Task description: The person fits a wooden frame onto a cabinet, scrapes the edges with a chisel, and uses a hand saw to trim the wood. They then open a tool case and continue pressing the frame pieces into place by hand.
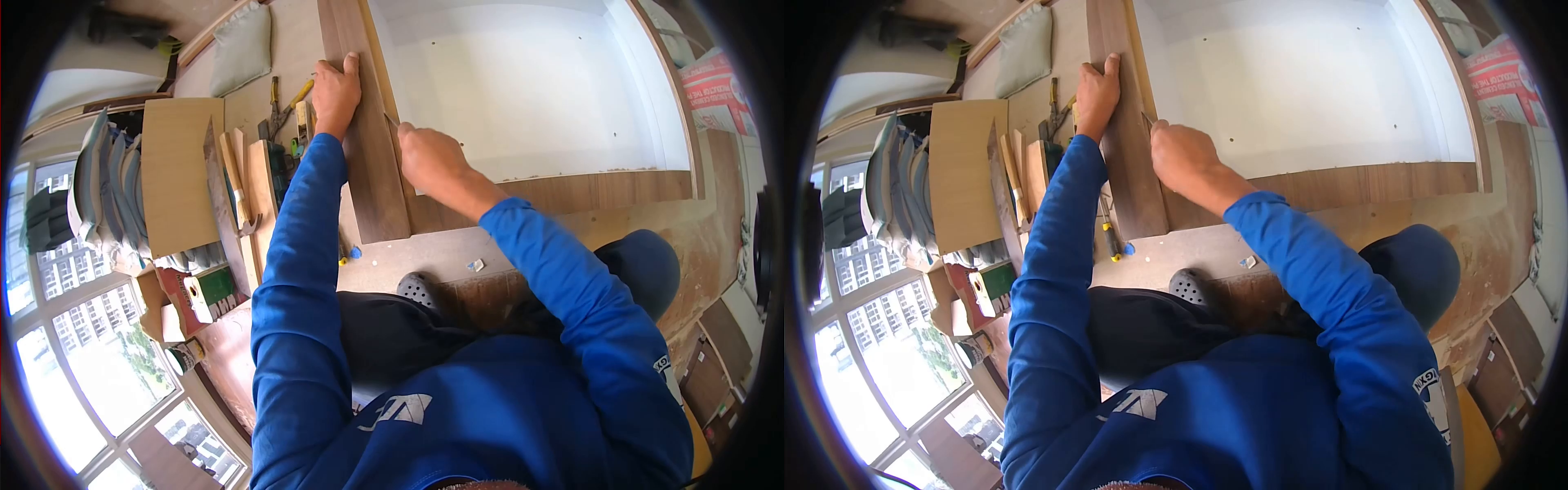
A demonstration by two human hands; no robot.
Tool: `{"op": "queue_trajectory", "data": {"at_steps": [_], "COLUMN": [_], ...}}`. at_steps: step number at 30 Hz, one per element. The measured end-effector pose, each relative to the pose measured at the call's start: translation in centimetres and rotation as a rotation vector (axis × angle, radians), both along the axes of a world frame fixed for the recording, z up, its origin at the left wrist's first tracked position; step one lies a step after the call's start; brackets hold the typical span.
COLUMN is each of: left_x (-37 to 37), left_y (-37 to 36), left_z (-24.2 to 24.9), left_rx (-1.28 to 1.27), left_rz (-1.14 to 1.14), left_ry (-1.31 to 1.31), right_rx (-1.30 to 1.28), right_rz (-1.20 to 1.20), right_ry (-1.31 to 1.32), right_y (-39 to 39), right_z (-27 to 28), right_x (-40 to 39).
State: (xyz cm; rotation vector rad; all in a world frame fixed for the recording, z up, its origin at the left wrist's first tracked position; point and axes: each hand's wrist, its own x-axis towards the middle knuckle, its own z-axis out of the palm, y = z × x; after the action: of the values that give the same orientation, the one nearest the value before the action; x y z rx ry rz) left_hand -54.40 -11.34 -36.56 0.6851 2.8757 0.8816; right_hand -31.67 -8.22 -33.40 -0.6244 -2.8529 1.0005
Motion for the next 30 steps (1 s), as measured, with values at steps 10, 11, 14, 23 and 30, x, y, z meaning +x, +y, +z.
{"op": "queue_trajectory", "data": {"at_steps": [10,11,14,23,30], "left_x": [0.5,0.5,0.3,0.4,2.5], "left_y": [-0.2,-0.2,-0.1,-0.1,-2.1], "left_z": [0.8,0.8,0.5,0.4,4.5], "left_rx": [0.022,0.026,0.048,0.08,0.015], "left_rz": [0.012,0.011,0.006,0.004,-0.802], "left_ry": [-0.027,-0.025,-0.024,0.017,0.367], "right_rx": [0.061,0.062,0.005,-0.008,-0.089], "right_rz": [-0.116,-0.114,-0.089,-0.008,-0.37], "right_ry": [0.204,0.205,0.181,0.118,0.153], "right_y": [-0.9,-0.9,-0.1,1.4,4.3], "right_z": [-1.8,-1.8,-1.3,-1.3,2.1], "right_x": [-1.6,-1.7,-2.5,-0.9,4.7]}}
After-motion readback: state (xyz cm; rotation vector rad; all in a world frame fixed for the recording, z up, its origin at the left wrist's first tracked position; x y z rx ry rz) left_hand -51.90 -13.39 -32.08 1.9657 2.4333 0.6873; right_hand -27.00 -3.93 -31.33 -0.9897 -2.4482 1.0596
